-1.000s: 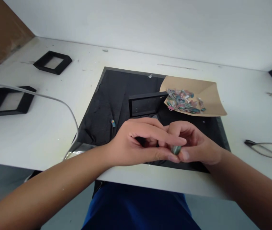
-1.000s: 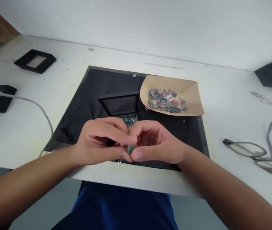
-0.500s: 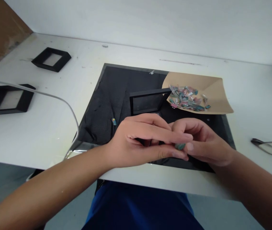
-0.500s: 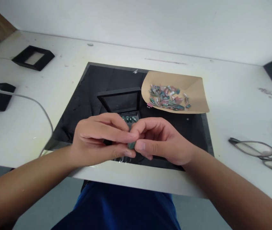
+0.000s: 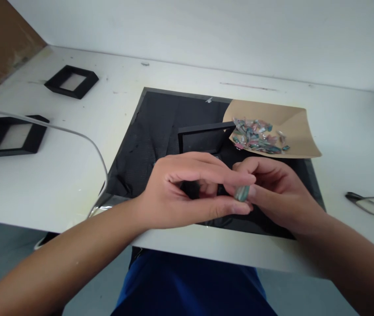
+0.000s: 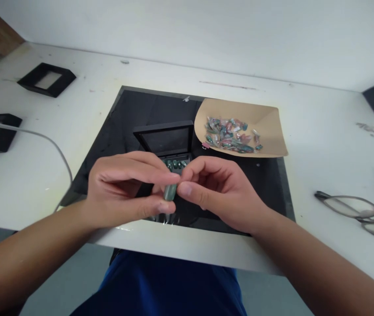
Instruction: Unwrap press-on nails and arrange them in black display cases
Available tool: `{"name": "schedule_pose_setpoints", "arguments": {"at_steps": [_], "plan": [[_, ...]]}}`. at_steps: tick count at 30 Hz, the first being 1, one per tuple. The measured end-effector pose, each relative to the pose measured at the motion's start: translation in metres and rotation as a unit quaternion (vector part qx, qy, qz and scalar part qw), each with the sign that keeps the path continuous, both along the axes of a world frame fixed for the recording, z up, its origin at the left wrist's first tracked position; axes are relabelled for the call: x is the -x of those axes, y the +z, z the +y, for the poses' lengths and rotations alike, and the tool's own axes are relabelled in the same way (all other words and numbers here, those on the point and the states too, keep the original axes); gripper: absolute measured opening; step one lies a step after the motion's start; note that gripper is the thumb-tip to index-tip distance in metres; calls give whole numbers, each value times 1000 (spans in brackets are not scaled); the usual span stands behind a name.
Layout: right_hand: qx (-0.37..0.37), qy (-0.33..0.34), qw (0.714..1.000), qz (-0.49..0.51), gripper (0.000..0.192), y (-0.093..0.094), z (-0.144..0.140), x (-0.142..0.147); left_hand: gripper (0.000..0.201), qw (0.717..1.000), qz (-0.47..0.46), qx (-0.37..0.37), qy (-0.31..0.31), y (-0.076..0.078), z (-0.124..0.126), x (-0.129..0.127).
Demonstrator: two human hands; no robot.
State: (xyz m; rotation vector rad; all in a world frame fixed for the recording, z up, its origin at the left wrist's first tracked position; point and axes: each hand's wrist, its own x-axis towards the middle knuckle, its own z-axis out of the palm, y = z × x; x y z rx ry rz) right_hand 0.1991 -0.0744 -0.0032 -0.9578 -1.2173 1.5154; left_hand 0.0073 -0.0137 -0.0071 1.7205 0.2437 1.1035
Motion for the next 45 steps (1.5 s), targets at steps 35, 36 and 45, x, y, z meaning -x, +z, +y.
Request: {"name": "schedule_pose_setpoints", "arguments": {"at_steps": [35, 36, 45], "plan": [[-164, -206, 916, -303, 8, -2, -6, 2, 25, 991, 70, -86, 76, 10, 8, 16], [-190, -199, 903, -331, 8, -2, -6, 1, 25, 987, 89, -110, 79, 10, 7, 20], [-365, -100, 824, -422, 15, 3, -12, 4, 11, 825, 290, -467, 131, -14, -2, 52]]}}
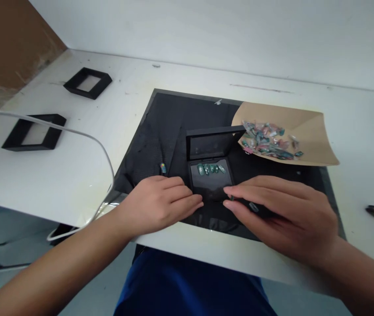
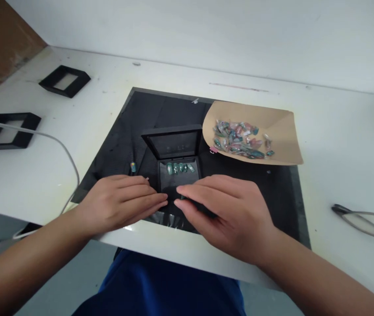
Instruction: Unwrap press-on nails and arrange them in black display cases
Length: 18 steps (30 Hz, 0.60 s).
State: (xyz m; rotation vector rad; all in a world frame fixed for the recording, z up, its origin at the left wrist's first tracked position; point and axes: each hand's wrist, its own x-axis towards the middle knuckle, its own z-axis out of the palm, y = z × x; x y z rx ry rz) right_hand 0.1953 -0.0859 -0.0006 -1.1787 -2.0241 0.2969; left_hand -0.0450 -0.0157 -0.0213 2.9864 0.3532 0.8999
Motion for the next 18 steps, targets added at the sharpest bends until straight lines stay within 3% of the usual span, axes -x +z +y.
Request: {"name": "schedule_pose_setpoints", "arguments": {"at_steps": [4, 9, 18], "plan": [[-18, -4, 1000, -17, 19, -4, 1, -3, 11, 999, -22, -37, -9, 0, 2, -1], [-2, -11, 1000, -23, 10, -11, 6, -8, 16, 998, -34, 2, -46, 4, 3, -1], [143, 4, 987, 80, 13, -9, 6, -2, 24, 994, -62, 61, -68, -16, -5, 8]]}}
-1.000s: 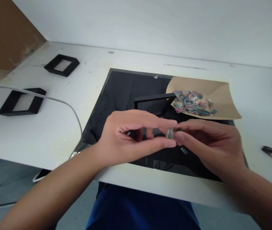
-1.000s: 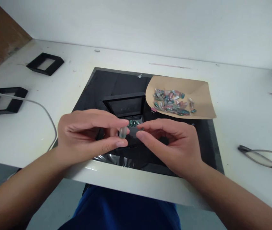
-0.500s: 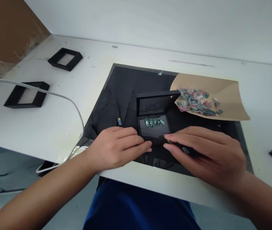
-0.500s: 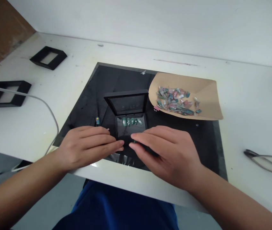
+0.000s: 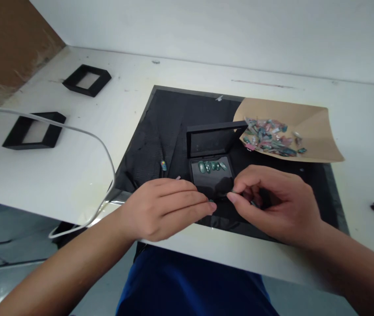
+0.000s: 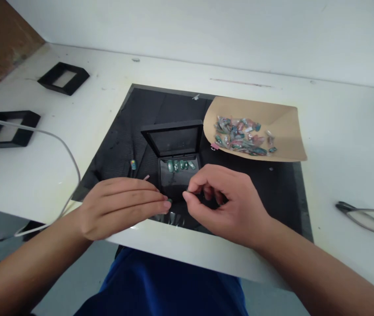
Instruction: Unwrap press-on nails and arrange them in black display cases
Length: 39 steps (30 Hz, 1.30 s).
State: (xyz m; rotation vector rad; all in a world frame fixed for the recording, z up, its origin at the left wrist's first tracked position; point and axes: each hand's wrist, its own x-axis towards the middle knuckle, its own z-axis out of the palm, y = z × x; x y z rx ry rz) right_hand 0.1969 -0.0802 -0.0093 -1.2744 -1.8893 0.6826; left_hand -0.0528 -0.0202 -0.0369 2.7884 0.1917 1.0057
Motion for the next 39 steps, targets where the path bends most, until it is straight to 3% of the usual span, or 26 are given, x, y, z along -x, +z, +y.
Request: {"name": "schedule_pose_setpoints", "arguments": {"at_steps": [4, 10, 14, 21, 27, 33, 39], "plan": [[37, -6, 998, 44, 12, -4, 0, 0, 20, 999, -3, -38, 11, 3, -2, -1], [3, 10, 999, -42, 11, -8, 4, -4, 9, 996, 14, -78, 44, 14, 2, -7], [13, 2, 995, -98, 7, -12, 5, -6, 7, 994, 47, -42, 91, 10, 6, -9], [14, -5, 988, -154, 13, -16, 6, -10, 13, 993, 82, -5, 83, 7, 7, -10], [32, -27, 991, -130, 18, -13, 6, -8, 16, 992, 87, -24, 90, 10, 7, -11], [95, -69, 985, -125, 11, -9, 4, -8, 17, 989, 98, 45, 97, 9, 14, 0], [32, -8, 987, -156, 19, -10, 4, -13, 21, 988, 112, 55, 93, 9, 16, 2]]}}
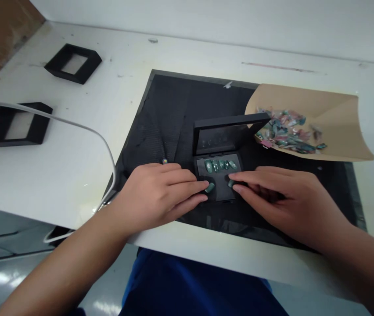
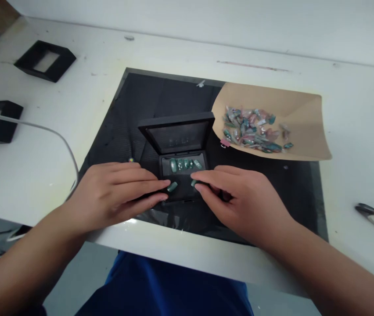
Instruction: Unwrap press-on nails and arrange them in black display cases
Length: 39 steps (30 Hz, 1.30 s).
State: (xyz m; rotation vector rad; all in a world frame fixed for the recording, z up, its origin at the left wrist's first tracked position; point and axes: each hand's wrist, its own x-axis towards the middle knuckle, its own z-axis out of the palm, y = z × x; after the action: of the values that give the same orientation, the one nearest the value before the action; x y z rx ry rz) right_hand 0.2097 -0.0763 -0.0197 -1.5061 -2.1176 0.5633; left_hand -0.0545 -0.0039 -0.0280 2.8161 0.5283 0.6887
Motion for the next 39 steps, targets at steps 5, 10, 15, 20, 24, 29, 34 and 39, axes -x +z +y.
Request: {"name": "schedule_pose_setpoints", "arguments": {"at_steps": [5, 10, 15, 20, 24, 29, 34, 39], "plan": [[-5, 2, 1000, 0, 11, -1, 4, 1, 16, 1000, 11, -7, 4, 1, -3, -4], [-11, -24, 1000, -7, 9, -2, 2, 10, 13, 1000, 21, -13, -8, 4, -5, -6], [-34, -30, 999, -23, 13, -5, -3, 20, 16, 999, 16, -11, -34, 6, -6, -4], [-36, -45, 998, -20, 17, -7, -3, 22, 25, 999, 41, -6, -33, 3, -8, -8], [-27, -35, 999, -31, 14, -8, -3, 20, 24, 997, 59, -38, -13, 2, -11, -14], [-23, -40, 999, -29, 15, -6, -3, 20, 24, 995, 74, -60, 3, 2, -14, -15], [-33, -45, 997, -48, 15, -5, -2, 21, 25, 994, 79, -47, 53, -1, -14, -13], [-100, -33, 989, -107, 17, -4, -2, 24, 23, 995, 52, -35, 82, -3, -14, -13]]}}
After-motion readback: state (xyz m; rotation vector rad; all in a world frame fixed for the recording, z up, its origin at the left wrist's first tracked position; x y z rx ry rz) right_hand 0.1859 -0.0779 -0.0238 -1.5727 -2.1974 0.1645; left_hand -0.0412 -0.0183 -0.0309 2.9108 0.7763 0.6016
